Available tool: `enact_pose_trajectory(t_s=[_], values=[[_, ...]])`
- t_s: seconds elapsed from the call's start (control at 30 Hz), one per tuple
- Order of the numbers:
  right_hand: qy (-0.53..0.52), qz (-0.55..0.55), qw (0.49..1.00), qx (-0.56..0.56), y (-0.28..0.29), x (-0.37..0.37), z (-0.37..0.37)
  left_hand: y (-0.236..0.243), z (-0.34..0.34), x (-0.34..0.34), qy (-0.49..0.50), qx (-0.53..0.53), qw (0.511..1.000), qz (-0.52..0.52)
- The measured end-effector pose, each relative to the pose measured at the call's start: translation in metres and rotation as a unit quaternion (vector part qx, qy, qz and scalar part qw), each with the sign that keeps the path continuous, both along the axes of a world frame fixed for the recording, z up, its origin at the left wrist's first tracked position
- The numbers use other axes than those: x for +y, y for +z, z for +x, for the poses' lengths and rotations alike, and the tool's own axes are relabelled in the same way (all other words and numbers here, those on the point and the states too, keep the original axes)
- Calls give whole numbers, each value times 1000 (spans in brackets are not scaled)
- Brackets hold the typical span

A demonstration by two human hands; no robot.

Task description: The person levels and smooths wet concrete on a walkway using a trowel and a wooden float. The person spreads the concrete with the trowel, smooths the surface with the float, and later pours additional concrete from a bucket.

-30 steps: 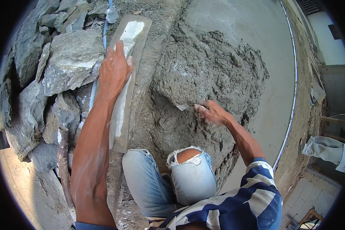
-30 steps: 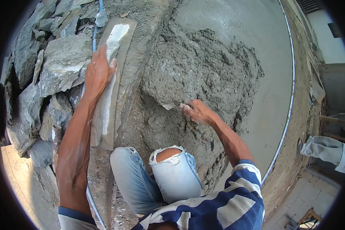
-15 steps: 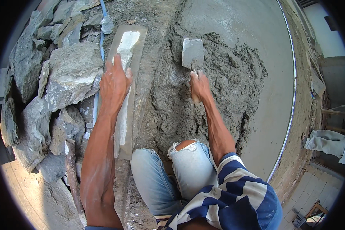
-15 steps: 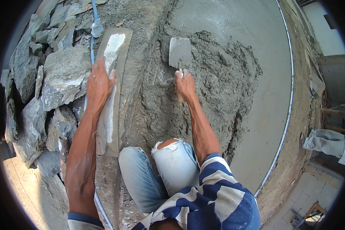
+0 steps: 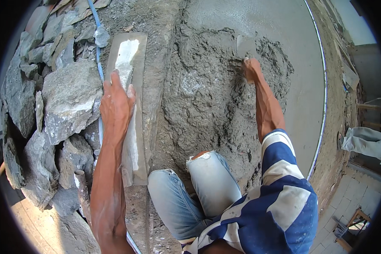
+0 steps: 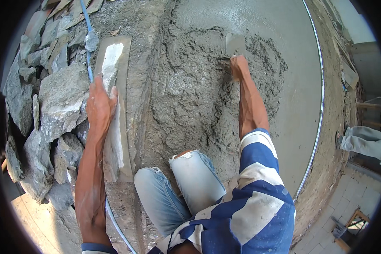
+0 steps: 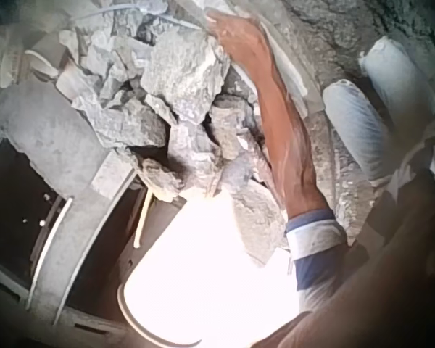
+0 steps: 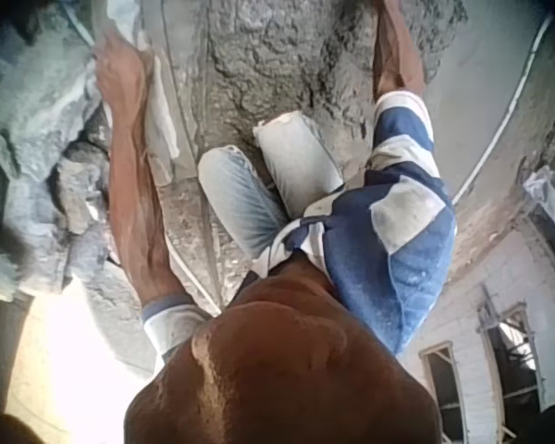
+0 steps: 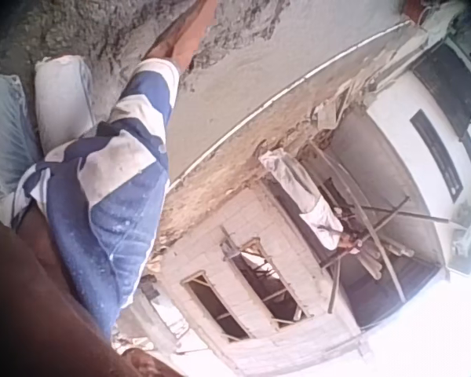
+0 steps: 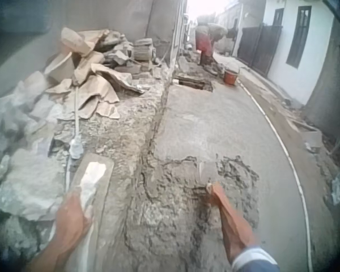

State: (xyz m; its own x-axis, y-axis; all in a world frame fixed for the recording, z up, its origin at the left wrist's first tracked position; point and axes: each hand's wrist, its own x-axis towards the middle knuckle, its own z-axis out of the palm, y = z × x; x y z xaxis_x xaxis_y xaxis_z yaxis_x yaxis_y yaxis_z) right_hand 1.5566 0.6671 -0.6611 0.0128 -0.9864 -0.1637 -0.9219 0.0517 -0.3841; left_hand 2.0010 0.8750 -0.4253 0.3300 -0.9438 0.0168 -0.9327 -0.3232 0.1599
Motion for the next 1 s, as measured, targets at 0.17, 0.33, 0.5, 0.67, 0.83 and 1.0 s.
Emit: enact_pose_trajectory(t_s=[0.17, 0.33, 0.5, 0.67, 0.83, 1.0], values=[[-323, 201, 781, -496, 34, -8, 57, 0, -4, -6, 9, 13, 1000, 6], [-203, 294, 776, -521, 35, -48, 64, -5, -7, -10, -18, 7, 1000, -22], [-17, 379, 872, -310, 70, -27, 147, -7, 1, -5, -36, -35, 998, -28], [147, 394, 882, -213, 69, 29, 142, -9, -4, -7, -35, -11, 999, -32], [409, -53, 903, 118, 39, 9, 132, 1, -4, -4, -3, 6, 1000, -9], [214, -32, 973, 82, 48, -70, 159, 3, -6, -10, -7, 8, 1000, -9]])
